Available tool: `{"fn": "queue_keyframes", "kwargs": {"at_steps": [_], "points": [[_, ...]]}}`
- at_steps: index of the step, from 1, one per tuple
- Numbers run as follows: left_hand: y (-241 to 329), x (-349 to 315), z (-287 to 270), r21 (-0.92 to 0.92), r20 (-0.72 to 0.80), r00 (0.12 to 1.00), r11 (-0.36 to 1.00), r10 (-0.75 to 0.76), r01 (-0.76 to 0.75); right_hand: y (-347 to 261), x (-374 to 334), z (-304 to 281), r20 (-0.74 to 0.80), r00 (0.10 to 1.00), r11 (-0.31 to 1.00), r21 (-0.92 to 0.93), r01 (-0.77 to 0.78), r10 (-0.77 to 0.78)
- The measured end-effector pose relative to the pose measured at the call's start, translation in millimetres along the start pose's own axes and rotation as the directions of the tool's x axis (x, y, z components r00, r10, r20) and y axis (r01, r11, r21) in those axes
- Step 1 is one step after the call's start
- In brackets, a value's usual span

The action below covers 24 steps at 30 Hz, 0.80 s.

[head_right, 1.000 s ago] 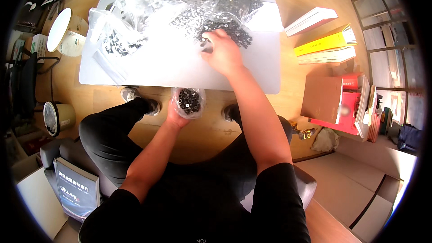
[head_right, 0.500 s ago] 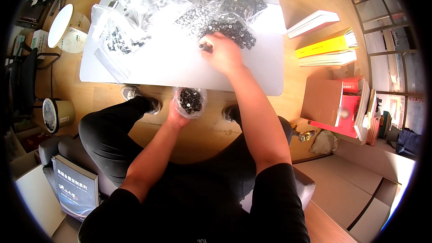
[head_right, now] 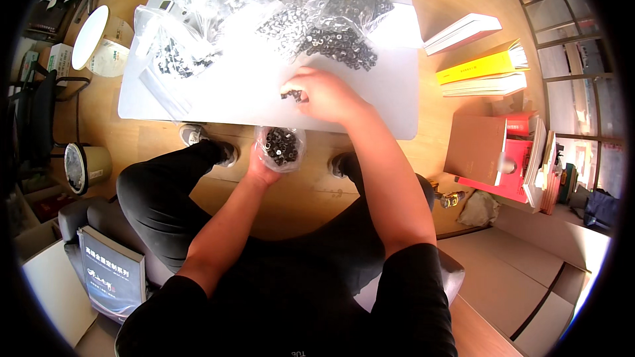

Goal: The person sits on the floor and sorts small metal fasteners from a large plastic bag into a smaller plastic bag. They pick up handfuls of the fasteners and transfer them into the smaller bag, occasionally adjusting the bags on the table.

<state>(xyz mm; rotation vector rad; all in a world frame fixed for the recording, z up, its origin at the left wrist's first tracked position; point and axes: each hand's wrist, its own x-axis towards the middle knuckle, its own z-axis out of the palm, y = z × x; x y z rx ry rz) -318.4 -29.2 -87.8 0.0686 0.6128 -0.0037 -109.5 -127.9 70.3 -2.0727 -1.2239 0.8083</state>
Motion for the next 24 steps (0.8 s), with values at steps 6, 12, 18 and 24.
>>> {"fn": "queue_keyframes", "kwargs": {"at_steps": [6,12,18,24], "points": [[2,-1,4,-0.035,-0.006,1.000,0.999,-0.001,0.000,-13,-7,19,0.198,0.972,0.991,0.060,0.119,-0.128],[3,-2,3,-0.112,0.062,0.998,0.993,-0.024,0.031,-15,-23,4,0.262,0.965,0.958,0.280,-0.057,-0.019],[3,-1,9,-0.094,-0.007,0.999,0.995,-0.038,0.037,54,-33,-48,-0.629,0.773,0.951,-0.177,-0.252,0.088],[-4,5,-6,-0.031,0.055,0.998,1.000,-0.003,0.004,68,-28,-31,-0.642,0.763,0.942,-0.208,-0.263,0.072]]}}
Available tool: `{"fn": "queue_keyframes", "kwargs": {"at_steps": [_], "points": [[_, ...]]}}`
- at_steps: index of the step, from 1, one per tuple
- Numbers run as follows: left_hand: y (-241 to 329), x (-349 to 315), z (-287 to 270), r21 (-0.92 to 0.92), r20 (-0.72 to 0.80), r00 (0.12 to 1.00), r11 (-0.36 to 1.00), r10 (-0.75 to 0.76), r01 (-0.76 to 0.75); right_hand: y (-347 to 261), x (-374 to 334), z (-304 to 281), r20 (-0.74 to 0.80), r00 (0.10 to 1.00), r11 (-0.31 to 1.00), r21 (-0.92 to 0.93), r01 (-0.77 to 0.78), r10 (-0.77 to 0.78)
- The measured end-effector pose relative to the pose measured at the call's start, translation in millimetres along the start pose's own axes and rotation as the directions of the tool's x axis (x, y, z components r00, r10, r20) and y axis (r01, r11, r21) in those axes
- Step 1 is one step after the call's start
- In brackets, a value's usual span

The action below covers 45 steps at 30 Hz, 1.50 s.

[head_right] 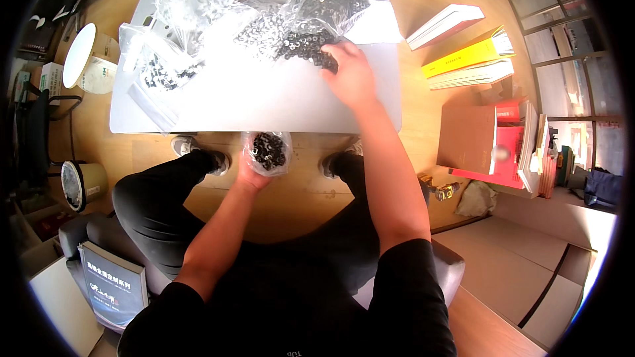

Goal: The person sits on the floor and sorts small metal fasteners from a large plastic bag into a smaller plastic bag. They pick up handfuls of the fasteners and transfer them into the smaller bag, occasionally adjusting the bags on the table.

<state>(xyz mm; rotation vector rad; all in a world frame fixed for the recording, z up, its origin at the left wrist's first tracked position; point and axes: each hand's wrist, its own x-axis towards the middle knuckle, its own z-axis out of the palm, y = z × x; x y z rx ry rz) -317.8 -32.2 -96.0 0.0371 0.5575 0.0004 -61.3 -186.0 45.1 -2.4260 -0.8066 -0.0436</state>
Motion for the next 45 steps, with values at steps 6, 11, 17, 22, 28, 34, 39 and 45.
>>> {"fn": "queue_keyframes", "kwargs": {"at_steps": [6,11,17,22,28,34,39,45], "points": [[-6,-1,9,0.001,-0.038,0.999,1.000,-0.026,0.026,-16,-21,-1,0.074,0.994,0.989,0.125,0.075,-0.085],[-12,1,9,0.034,-0.046,0.999,0.999,-0.026,0.027,-11,-33,-8,0.072,0.983,0.984,-0.046,0.172,-0.168],[-15,6,4,0.032,-0.044,0.999,0.999,-0.027,0.029,-2,-39,-22,0.098,0.987,0.992,-0.017,0.126,-0.124],[-17,5,5,0.028,-0.041,0.998,0.999,-0.039,0.040,11,-43,-32,0.215,0.974,0.991,0.129,0.043,-0.071],[-18,4,4,0.049,-0.035,0.999,0.998,-0.025,0.027,17,-45,-43,0.293,0.956,0.977,0.208,-0.052,-0.011],[-20,6,-1,0.063,-0.042,0.999,0.998,-0.029,0.032,18,-46,-47,0.349,0.937,0.971,0.224,-0.088,0.004],[-24,5,4,0.093,-0.063,0.997,0.995,-0.033,0.039,18,-46,-46,0.386,0.923,0.967,0.236,-0.095,-0.003],[-26,0,15,0.116,-0.081,0.996,0.992,-0.031,0.040,13,-45,-45,0.412,0.911,0.960,0.256,-0.110,-0.005]]}}
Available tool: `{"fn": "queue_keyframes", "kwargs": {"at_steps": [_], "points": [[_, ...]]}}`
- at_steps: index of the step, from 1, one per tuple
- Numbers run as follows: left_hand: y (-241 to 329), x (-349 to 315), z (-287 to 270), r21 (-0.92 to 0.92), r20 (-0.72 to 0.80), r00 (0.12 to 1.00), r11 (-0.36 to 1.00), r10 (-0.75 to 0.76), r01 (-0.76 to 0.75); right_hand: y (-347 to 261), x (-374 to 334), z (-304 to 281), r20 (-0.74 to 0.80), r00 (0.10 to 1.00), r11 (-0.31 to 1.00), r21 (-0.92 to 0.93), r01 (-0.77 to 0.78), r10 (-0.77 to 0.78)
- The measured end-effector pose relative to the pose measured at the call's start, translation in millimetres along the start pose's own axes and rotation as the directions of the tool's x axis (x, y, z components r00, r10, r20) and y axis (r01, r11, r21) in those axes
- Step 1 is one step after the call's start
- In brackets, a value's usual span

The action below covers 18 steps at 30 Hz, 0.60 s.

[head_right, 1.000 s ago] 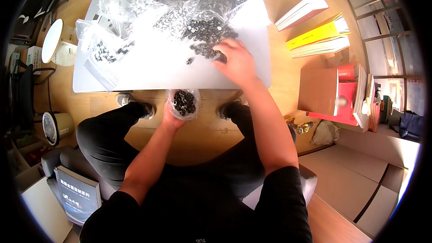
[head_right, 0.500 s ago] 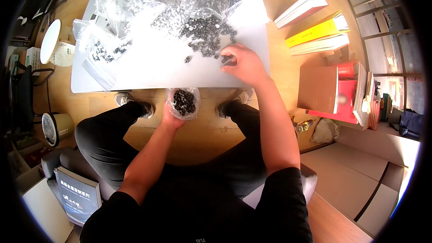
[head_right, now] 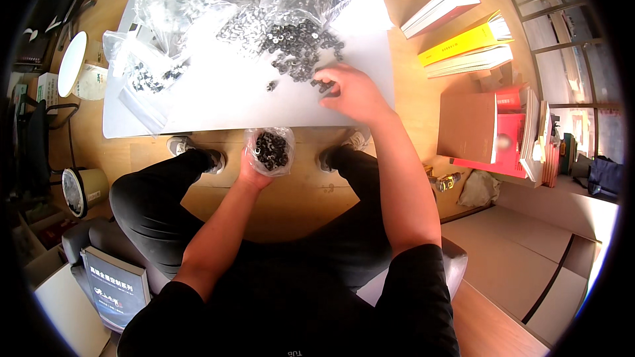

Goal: The person sits on the floor and sorts small metal fasteners from a large plastic bag into a smaller plastic bag. They pick up handfuls of the fasteners and transfer them into the smaller bag, occasionally adjusting the bags on the table.

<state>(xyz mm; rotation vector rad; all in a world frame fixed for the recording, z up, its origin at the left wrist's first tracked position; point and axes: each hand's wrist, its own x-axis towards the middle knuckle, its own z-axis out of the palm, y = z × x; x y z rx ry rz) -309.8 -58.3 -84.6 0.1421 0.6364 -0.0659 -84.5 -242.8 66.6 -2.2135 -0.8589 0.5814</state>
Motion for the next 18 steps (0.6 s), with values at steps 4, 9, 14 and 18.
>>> {"fn": "queue_keyframes", "kwargs": {"at_steps": [4,9,14,18], "points": [[0,1,-2,0.004,-0.002,1.000,1.000,0.001,-0.001,-11,3,2,0.060,0.998,0.999,-0.030,0.013,-0.011],[0,2,-3,-0.009,0.000,1.000,1.000,-0.001,0.001,-15,3,10,0.095,0.995,0.999,-0.032,0.042,-0.039],[-1,3,-4,0.048,0.004,1.000,0.999,0.023,-0.023,-21,4,18,0.146,0.985,0.996,0.000,0.091,-0.090],[-2,7,-8,0.053,-0.002,1.000,0.999,0.006,-0.006,-32,3,33,0.193,0.968,0.987,0.027,0.160,-0.162]]}}
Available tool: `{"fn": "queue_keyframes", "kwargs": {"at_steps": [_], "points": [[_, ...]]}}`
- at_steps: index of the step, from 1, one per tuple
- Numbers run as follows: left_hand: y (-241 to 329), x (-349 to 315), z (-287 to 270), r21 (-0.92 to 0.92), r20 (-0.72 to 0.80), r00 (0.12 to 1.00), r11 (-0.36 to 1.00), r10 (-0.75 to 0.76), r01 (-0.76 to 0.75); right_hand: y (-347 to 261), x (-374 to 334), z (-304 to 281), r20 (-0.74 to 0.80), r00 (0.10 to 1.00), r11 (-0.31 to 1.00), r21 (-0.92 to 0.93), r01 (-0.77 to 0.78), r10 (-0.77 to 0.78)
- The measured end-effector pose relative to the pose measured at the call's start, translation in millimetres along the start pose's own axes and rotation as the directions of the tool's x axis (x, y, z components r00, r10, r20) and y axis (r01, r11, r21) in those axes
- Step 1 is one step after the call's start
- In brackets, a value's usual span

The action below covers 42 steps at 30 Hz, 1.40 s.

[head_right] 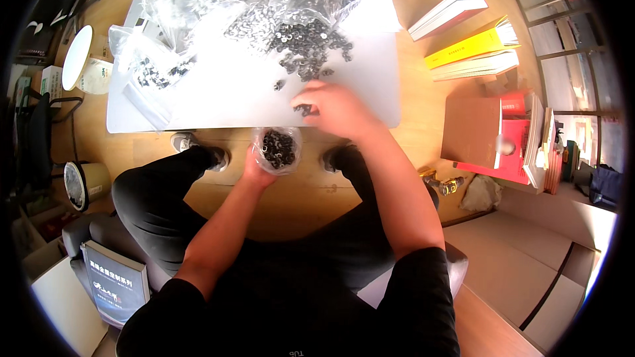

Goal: The person sits on the floor and sorts small metal fasteners from a large plastic bag into a smaller plastic bag. They pick up handfuls of the fasteners and transfer them into the smaller bag, occasionally adjusting the bags on the table.

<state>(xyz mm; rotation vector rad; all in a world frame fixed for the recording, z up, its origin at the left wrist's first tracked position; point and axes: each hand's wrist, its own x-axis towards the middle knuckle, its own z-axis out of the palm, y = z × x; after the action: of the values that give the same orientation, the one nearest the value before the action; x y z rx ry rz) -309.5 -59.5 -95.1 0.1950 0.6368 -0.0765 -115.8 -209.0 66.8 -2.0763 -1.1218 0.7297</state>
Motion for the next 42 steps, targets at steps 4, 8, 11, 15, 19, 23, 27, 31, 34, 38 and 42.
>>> {"fn": "queue_keyframes", "kwargs": {"at_steps": [4,8,11,15,19,23,27,31,34,38,42], "points": [[1,-1,-1,-0.028,0.052,0.998,0.999,-0.025,0.027,-24,2,28,0.160,0.986,0.994,0.103,0.035,-0.051],[2,-3,-1,-0.096,0.100,0.995,0.995,-0.022,0.032,-27,1,24,0.117,0.990,0.987,0.146,0.060,-0.078],[4,-5,9,-0.106,0.024,1.000,0.994,-0.001,0.004,4,5,-1,-0.224,0.974,0.999,-0.029,0.013,-0.019],[6,-8,13,-0.075,0.000,1.000,0.997,0.016,-0.016,19,5,-22,-0.482,0.867,0.972,-0.114,-0.207,0.128],[7,-8,10,-0.082,0.021,1.000,0.996,0.020,-0.018,26,9,-19,-0.437,0.884,0.960,-0.136,-0.246,0.165],[7,-3,4,-0.110,0.020,1.000,0.994,0.024,-0.022,20,14,-15,-0.402,0.901,0.964,-0.130,-0.230,0.161],[8,-6,8,-0.101,0.020,1.000,0.995,0.021,-0.019,23,19,-9,-0.417,0.902,0.974,-0.130,-0.185,0.116],[8,-2,-3,-0.098,0.057,0.998,0.995,0.026,-0.020,23,21,-6,-0.418,0.902,0.974,-0.139,-0.179,0.106],[8,-3,2,-0.083,0.029,0.999,0.996,0.014,-0.011,28,19,-5,-0.405,0.906,0.972,-0.136,-0.192,0.122],[8,-6,10,-0.045,0.005,1.000,0.999,0.019,-0.018,34,14,-3,-0.374,0.924,0.974,-0.172,-0.149,0.075],[8,-7,13,-0.041,0.003,1.000,0.999,0.019,-0.019,22,7,2,-0.281,0.960,0.989,-0.144,-0.031,-0.011]]}}
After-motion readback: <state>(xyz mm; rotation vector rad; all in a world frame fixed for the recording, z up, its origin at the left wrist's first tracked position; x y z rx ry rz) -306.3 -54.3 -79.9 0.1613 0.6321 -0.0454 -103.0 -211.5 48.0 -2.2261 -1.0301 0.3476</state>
